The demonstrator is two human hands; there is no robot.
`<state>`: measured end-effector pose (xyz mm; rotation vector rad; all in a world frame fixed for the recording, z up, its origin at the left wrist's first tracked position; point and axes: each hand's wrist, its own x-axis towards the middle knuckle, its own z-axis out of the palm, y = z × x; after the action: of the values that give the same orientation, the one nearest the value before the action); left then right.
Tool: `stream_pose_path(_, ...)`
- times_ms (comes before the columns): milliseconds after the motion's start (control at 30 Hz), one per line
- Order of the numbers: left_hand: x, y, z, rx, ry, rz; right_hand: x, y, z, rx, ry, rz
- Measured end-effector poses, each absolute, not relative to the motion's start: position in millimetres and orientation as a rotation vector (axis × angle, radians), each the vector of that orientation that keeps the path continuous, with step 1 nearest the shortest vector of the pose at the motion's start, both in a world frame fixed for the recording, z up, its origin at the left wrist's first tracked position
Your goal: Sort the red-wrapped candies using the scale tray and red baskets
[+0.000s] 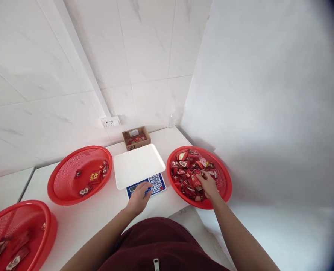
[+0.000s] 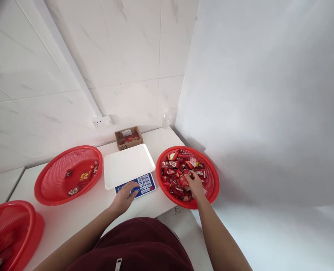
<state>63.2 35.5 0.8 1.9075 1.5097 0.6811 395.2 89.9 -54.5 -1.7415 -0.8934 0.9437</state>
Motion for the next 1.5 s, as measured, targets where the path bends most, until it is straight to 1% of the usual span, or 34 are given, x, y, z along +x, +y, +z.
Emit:
stream_pose_path(100,103.1,43.5,17.4,1.548,1.38,0.617,393.2,85.5,-34.8,-1.449,-0.558,1.226)
stream_pose_path(167,130.3,47.4,26.8,1.229,1.24,0.59,383.7,81.0,-19.4,-1.317,-0.471,1.354)
stream_pose_path(300,173.2,51.6,36.0,0.773,0.96,0.628,352.9,67.8,4.4,-1.18,-0.527,1.494)
stream_pose_path(433,184.5,51.1,29.9,0.71,0.98,0.721,327.9,54.9,9.1,-1.16,-0.684,1.555)
stream_pose_path(633,153.0,44.6,18.9,0.683,1.14,0.756,307.2,52.4,-0.7,-1.107,-0.52,1.769)
stream_pose_path(833,109.1,67.9,19.4,0.618,1.329,0.967,292.8,54.1,-3.0,-1.118,-0.382,1.814)
stream_pose_path(967,71.6,93.4,14.1,0.969,1.68,1.051,287.0,50.2,-10.4,-1.183,-0.391,1.819)
stream_pose_path(1067,45.1,105.1,7.2,1.135,1.806,1.037,277.4,47.5,-15.1,-1.199,-0.371,1.827)
stream_pose_path(1300,-0.3,105.1,-12.0,1.155,1.812,0.972,232.7,51.7,-4.7,-1.248,-0.394,1.851)
stream_pose_path(1500,-25.2,103.3,-29.5,0.648,1.52,1.074,182.5,82.7,-5.9,-1.315,-0.472,1.803)
